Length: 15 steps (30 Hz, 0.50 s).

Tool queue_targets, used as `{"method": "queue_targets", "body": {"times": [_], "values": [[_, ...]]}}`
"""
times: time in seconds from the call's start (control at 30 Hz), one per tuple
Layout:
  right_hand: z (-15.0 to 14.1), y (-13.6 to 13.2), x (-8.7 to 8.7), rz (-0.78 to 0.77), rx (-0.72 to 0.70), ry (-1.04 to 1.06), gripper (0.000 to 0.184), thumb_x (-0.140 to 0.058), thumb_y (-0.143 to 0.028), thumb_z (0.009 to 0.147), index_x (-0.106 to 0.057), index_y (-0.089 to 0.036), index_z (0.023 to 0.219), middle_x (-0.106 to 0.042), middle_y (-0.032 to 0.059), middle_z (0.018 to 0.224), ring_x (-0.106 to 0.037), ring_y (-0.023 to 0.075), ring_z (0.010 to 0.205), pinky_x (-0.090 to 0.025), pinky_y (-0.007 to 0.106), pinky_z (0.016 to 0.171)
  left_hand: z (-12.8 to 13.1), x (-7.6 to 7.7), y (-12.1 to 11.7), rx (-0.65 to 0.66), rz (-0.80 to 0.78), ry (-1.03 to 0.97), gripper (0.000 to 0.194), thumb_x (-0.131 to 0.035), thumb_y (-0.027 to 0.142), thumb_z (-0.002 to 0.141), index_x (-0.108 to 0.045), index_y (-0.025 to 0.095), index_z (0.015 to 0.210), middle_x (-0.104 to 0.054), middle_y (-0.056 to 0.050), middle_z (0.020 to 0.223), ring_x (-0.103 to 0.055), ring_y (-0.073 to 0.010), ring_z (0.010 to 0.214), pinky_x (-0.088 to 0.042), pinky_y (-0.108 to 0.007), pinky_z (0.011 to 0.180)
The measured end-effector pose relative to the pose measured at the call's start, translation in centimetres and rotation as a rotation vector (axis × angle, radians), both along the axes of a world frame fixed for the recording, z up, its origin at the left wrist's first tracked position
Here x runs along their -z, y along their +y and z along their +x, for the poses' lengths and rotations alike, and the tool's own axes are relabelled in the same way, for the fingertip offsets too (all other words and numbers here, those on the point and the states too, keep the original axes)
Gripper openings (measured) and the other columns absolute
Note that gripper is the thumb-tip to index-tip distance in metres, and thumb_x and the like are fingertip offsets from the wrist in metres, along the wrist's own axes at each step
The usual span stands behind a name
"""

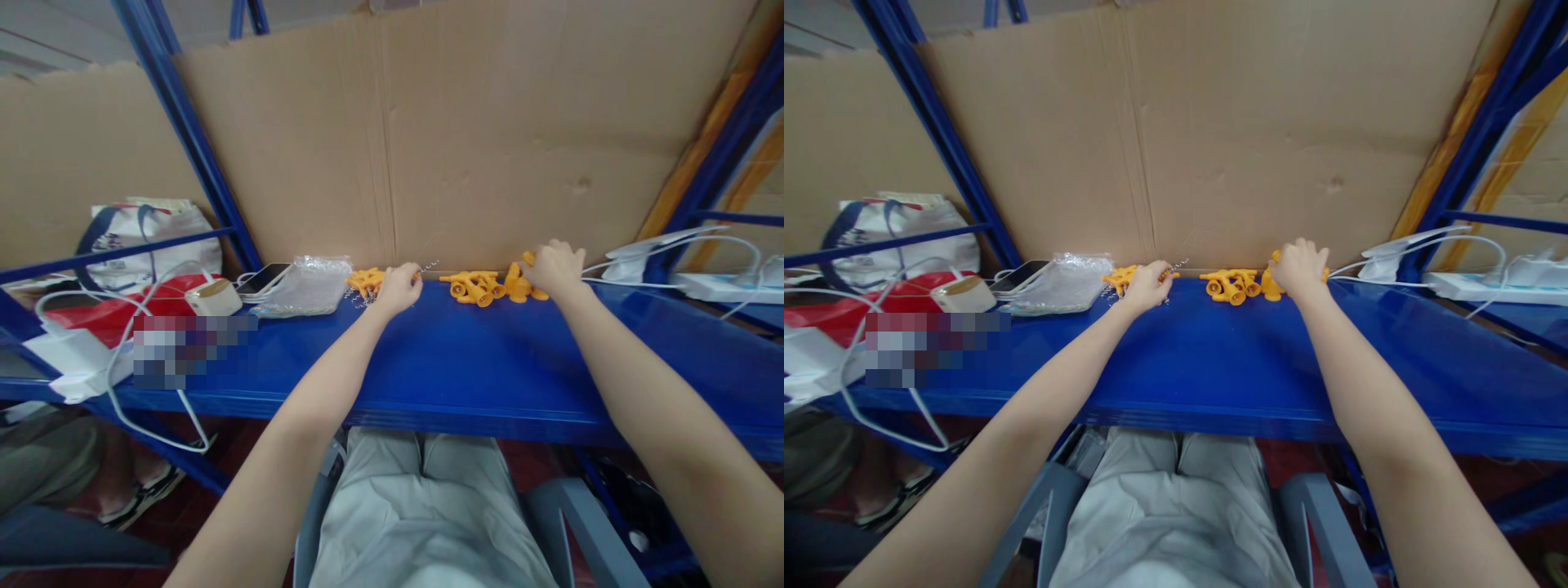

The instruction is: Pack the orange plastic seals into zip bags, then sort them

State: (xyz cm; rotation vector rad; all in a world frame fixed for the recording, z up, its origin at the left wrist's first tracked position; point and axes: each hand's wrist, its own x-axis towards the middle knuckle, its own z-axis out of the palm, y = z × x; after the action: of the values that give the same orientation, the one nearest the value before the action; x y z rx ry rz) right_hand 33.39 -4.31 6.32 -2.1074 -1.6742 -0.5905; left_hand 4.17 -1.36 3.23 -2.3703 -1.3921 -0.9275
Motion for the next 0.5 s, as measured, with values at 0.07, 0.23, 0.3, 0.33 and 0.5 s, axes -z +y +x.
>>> {"method": "queue_targets", "body": {"times": [0.07,0.23,0.3,0.33,0.5], "values": [[0.9,-0.4,-0.5,-0.065,0.104,0.064,0.046,-0.049,-0.040,0.095,-0.066,-0.006,0.120,-0.059,0.0271,0.127,-0.051,0.0371,0.123,-0.035,0.049,0.097,-0.3,0.2,0.4,0.005,0.067,0.023,0.022,-0.048,0.016,0.093,-0.068,0.017,0.101,-0.070,-0.012,0.105,-0.063,-0.0259,0.103,-0.047,-0.039,0.091],[2.4,-0.9,-0.7,-0.251,0.297,0.231,0.051,-0.052,-0.033,0.094,-0.059,-0.002,0.134,-0.057,0.0293,0.135,-0.052,0.0338,0.130,-0.034,0.044,0.102,-0.9,0.7,1.3,0.002,0.133,0.033,0.027,-0.047,0.014,0.094,-0.070,0.021,0.106,-0.065,-0.012,0.121,-0.059,-0.0274,0.112,-0.047,-0.044,0.095],[2.9,-0.9,-0.4,-0.294,0.316,0.288,0.050,-0.053,-0.030,0.093,-0.058,-0.004,0.136,-0.056,0.0287,0.138,-0.052,0.0331,0.130,-0.033,0.044,0.103,-1.1,1.0,1.7,0.014,0.118,0.038,0.031,-0.046,0.011,0.093,-0.070,0.021,0.109,-0.065,-0.012,0.122,-0.059,-0.0271,0.112,-0.048,-0.045,0.096],[3.0,-0.9,-0.2,-0.302,0.320,0.309,0.049,-0.053,-0.029,0.093,-0.058,-0.005,0.136,-0.056,0.0287,0.139,-0.053,0.0332,0.130,-0.033,0.045,0.102,-1.3,1.2,2.0,0.030,0.109,0.041,0.033,-0.045,0.009,0.093,-0.071,0.021,0.110,-0.065,-0.012,0.121,-0.060,-0.0264,0.111,-0.049,-0.044,0.096],[3.8,-0.6,0.5,-0.263,0.297,0.379,0.048,-0.056,-0.020,0.089,-0.062,-0.003,0.134,-0.057,0.0362,0.133,-0.056,0.0379,0.126,-0.036,0.046,0.091,-1.8,2.6,3.1,0.096,0.008,0.054,0.044,-0.041,0.003,0.088,-0.071,0.017,0.116,-0.063,-0.012,0.128,-0.064,-0.0227,0.114,-0.051,-0.039,0.102]]}}
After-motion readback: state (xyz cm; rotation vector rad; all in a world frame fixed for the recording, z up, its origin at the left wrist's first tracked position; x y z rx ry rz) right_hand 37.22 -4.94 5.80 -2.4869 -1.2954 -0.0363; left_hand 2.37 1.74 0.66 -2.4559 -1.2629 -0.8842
